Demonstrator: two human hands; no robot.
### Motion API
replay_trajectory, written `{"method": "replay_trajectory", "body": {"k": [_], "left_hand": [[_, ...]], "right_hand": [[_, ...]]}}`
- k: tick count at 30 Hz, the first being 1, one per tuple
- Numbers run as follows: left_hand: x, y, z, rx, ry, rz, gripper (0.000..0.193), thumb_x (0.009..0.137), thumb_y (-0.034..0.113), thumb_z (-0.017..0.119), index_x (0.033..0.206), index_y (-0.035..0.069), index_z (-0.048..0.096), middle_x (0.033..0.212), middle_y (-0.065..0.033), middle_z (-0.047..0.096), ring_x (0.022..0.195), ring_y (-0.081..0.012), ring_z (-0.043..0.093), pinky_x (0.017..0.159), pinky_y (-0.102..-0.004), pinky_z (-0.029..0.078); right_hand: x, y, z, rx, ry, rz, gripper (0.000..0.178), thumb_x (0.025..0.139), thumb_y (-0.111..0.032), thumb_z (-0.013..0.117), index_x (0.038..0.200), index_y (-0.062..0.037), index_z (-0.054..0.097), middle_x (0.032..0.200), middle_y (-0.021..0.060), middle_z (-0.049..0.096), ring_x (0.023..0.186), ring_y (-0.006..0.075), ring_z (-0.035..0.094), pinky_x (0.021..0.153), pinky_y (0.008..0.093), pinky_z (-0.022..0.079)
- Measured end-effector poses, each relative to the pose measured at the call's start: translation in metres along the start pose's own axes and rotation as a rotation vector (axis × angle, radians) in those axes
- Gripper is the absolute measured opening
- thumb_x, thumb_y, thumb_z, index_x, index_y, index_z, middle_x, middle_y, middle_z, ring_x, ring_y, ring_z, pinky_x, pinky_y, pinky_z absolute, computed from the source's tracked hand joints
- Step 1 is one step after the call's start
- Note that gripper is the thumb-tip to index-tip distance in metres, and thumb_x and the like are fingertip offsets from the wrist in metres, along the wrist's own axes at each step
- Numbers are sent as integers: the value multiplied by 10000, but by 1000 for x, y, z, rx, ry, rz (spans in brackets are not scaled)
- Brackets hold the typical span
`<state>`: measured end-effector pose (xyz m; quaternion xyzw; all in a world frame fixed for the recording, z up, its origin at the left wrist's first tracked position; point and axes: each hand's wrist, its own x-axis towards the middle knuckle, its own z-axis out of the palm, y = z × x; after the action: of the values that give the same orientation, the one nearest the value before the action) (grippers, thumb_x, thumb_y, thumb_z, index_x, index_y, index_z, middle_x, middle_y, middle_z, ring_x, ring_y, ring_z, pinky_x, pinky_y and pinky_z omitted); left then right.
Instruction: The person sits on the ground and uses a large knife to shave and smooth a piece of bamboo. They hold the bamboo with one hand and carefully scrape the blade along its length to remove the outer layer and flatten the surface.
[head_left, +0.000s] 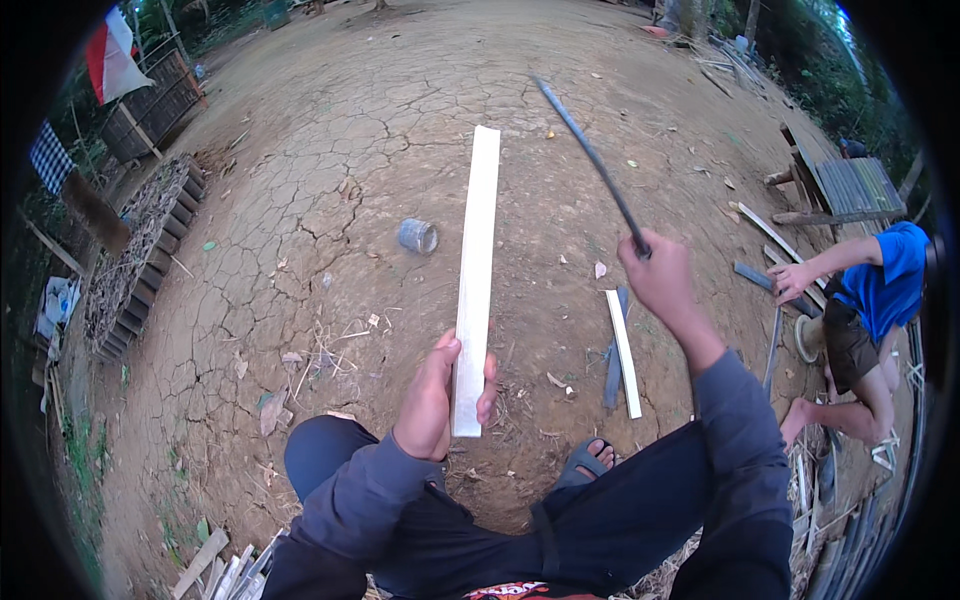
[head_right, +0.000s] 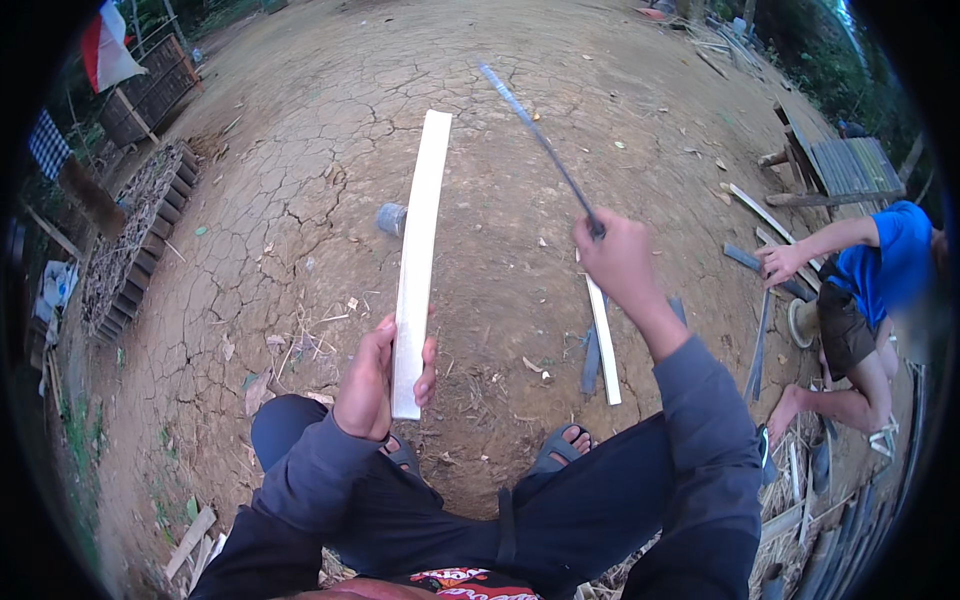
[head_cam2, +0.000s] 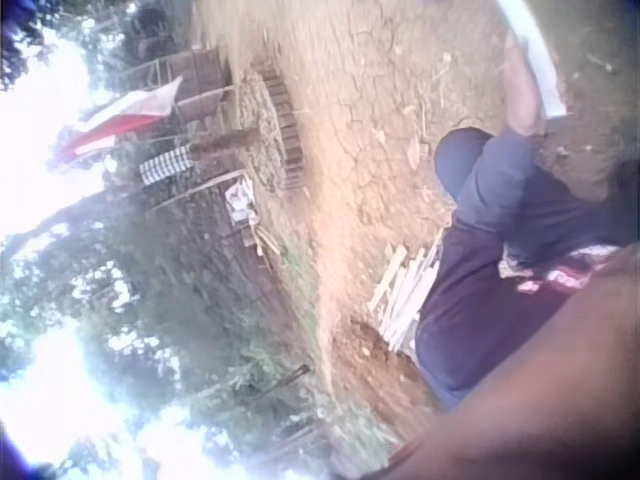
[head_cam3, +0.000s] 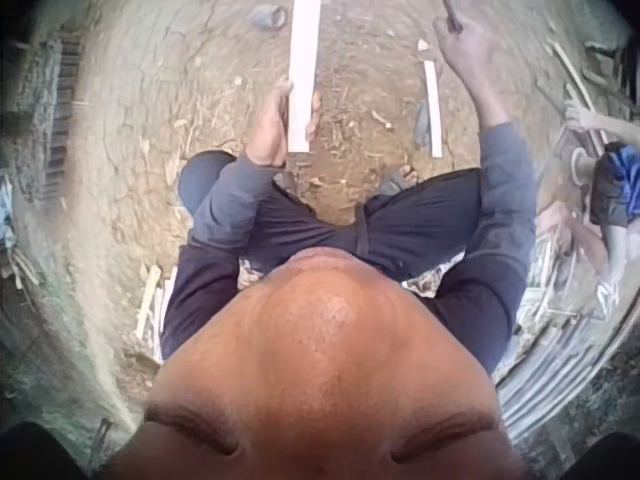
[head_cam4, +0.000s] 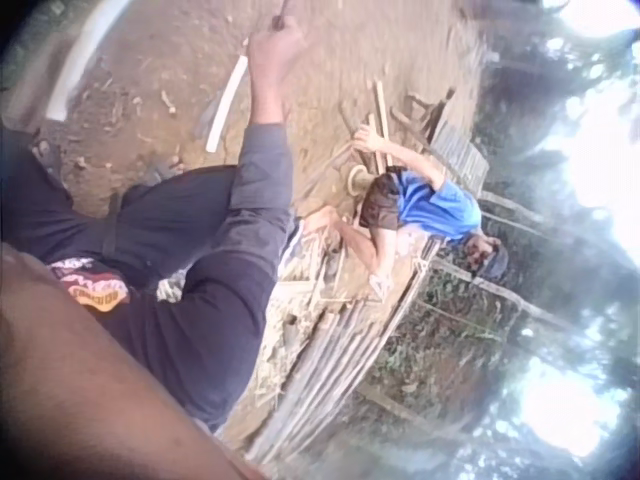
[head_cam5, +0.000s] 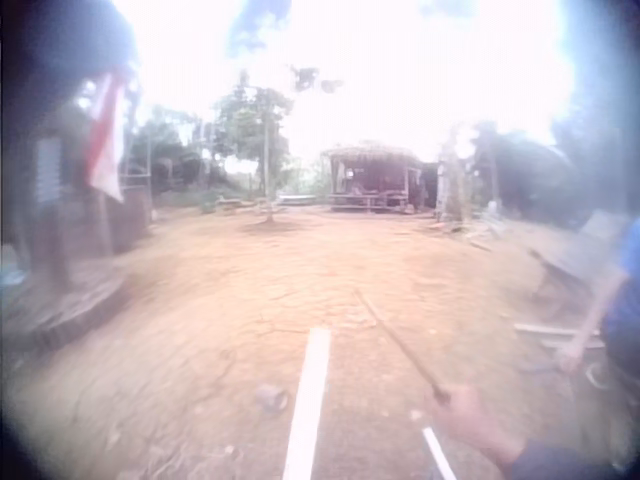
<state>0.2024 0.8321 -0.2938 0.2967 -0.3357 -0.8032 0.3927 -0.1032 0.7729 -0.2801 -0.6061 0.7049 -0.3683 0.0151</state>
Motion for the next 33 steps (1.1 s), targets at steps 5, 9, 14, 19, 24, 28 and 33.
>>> {"method": "replay_trajectory", "body": {"k": [5,9,14,19,24,28,33], "left_hand": [[10,3,-5,-32,-13,3,411,1033,254,318,1391,62,382,902,-37,510,644,-105,470,577,-259,416],[13,-8,5,154,166,98,445,1024,158,431,1454,66,358,895,-21,514,679,-85,463,608,-238,406],[23,-26,-2,276,179,280,558,999,84,489,1519,82,285,801,-27,537,713,-103,498,625,-250,436],[15,-26,8,136,105,154,523,1018,105,423,1517,80,269,802,-47,542,681,-119,495,569,-253,422],[9,-30,10,65,48,74,387,1052,234,351,1384,52,429,729,-59,509,571,-97,413,466,-230,325],[5,-27,14,80,45,80,389,1051,308,339,1309,51,474,707,-74,512,516,-93,371,419,-230,285],[3,-16,16,-231,120,-26,470,1014,425,370,1303,68,470,715,-100,599,488,-128,424,372,-247,357]], "right_hand": [[-33,-38,7,-72,-135,-460,195,802,-192,712,808,-48,580,682,118,634,613,288,660,528,396,497],[-44,-50,25,-39,-156,-669,197,723,-140,725,808,-84,557,680,82,576,622,295,634,517,403,468],[-49,-48,36,20,-218,-728,215,691,-119,717,824,-68,556,700,85,578,640,289,629,549,396,480],[-59,-52,37,66,-268,-759,230,712,-154,719,840,-67,548,718,89,587,658,288,640,575,396,505],[-64,-62,32,83,-313,-754,254,692,-142,726,865,-67,556,714,89,589,654,287,644,572,396,514],[-68,-70,29,107,-331,-737,273,680,-146,734,871,-68,556,706,84,594,649,284,650,576,392,522],[-77,-76,25,102,-378,-730,281,672,-149,742,864,-69,553,708,85,602,650,282,652,568,389,521]]}}
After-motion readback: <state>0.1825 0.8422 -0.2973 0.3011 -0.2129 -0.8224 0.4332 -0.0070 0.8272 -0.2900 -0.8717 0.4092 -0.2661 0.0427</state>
